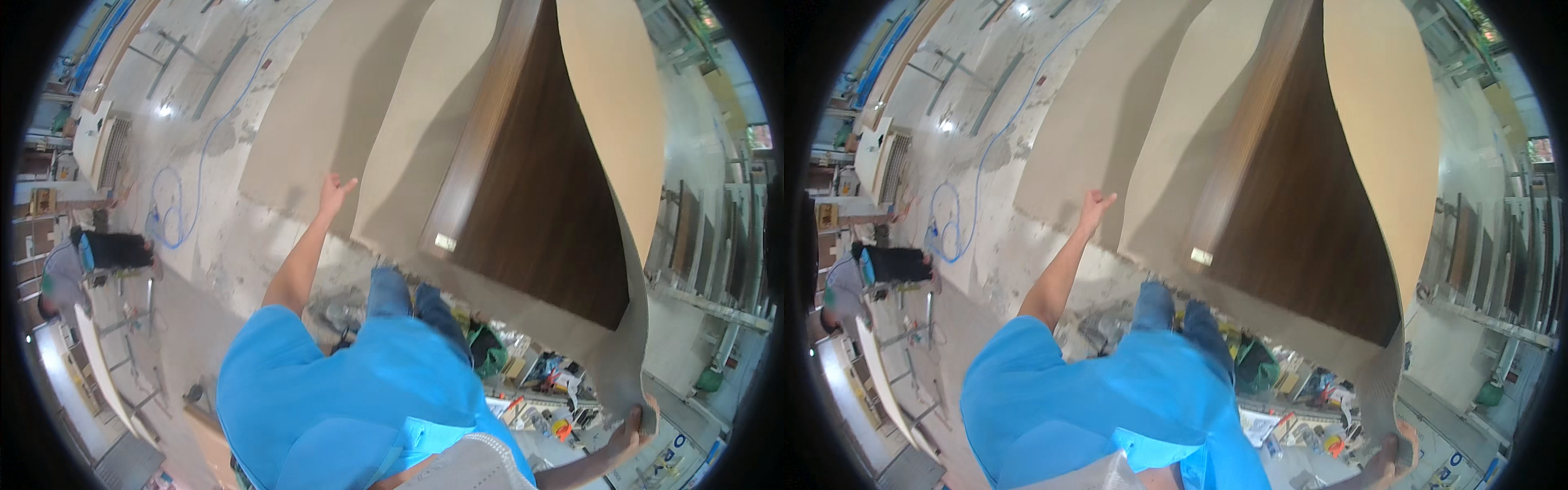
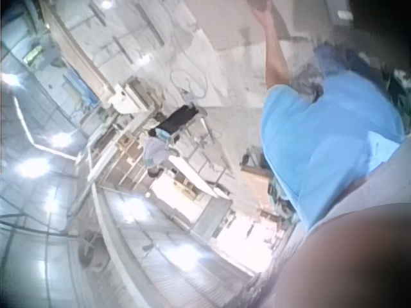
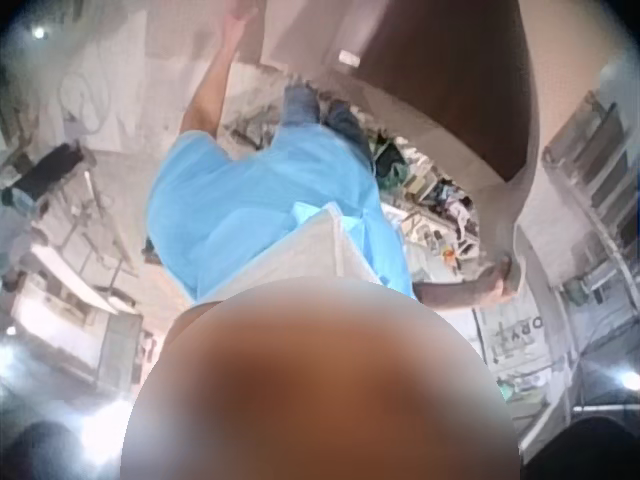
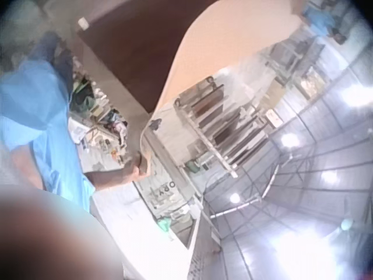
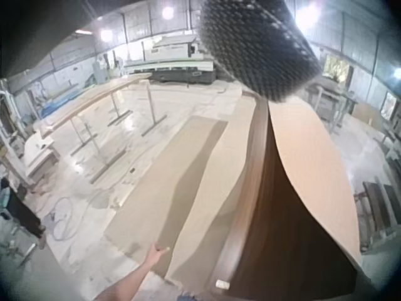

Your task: The person wraps a large wood-finish panel with corrugated cardboard. They position the panel, unroll and tear cardboard sheets, and fold the cardboard over the panel edges to cover it.

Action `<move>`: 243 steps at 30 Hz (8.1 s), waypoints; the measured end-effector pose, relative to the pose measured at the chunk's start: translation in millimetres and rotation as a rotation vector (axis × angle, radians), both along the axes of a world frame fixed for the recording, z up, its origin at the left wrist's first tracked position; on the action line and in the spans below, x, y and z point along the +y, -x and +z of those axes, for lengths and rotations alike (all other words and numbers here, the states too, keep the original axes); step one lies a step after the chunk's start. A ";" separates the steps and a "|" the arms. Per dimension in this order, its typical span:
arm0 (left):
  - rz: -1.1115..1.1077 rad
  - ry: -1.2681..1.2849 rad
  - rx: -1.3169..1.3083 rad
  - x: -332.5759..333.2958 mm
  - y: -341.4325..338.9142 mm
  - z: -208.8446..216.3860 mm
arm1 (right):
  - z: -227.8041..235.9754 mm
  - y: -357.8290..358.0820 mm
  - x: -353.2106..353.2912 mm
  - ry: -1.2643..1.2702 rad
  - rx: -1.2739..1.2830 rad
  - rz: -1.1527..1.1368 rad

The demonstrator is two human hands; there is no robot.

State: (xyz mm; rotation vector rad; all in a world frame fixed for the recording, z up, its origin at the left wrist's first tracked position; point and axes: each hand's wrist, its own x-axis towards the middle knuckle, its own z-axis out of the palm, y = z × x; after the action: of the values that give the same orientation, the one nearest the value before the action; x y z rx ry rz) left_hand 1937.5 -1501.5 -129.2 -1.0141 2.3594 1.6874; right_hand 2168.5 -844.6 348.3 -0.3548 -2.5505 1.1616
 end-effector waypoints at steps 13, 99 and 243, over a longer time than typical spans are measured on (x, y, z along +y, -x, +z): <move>-0.402 -0.690 -0.241 -10.0 152.9 -169.9 | 51.1 -68.3 41.0 -1.163 0.088 -0.064; -0.918 0.356 0.110 109.7 -56.6 228.0 | 18.6 42.7 -63.8 0.213 0.529 -0.150; -0.560 -0.078 -0.155 2.5 -99.4 138.4 | -4.6 30.1 -90.9 0.190 0.619 -0.293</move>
State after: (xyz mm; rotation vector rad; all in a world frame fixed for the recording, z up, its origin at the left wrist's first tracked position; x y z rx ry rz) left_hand 2036.9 -1499.0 9.2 -0.3919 2.1769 1.4119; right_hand 2138.4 -935.6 343.7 -0.3330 -1.7993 1.1754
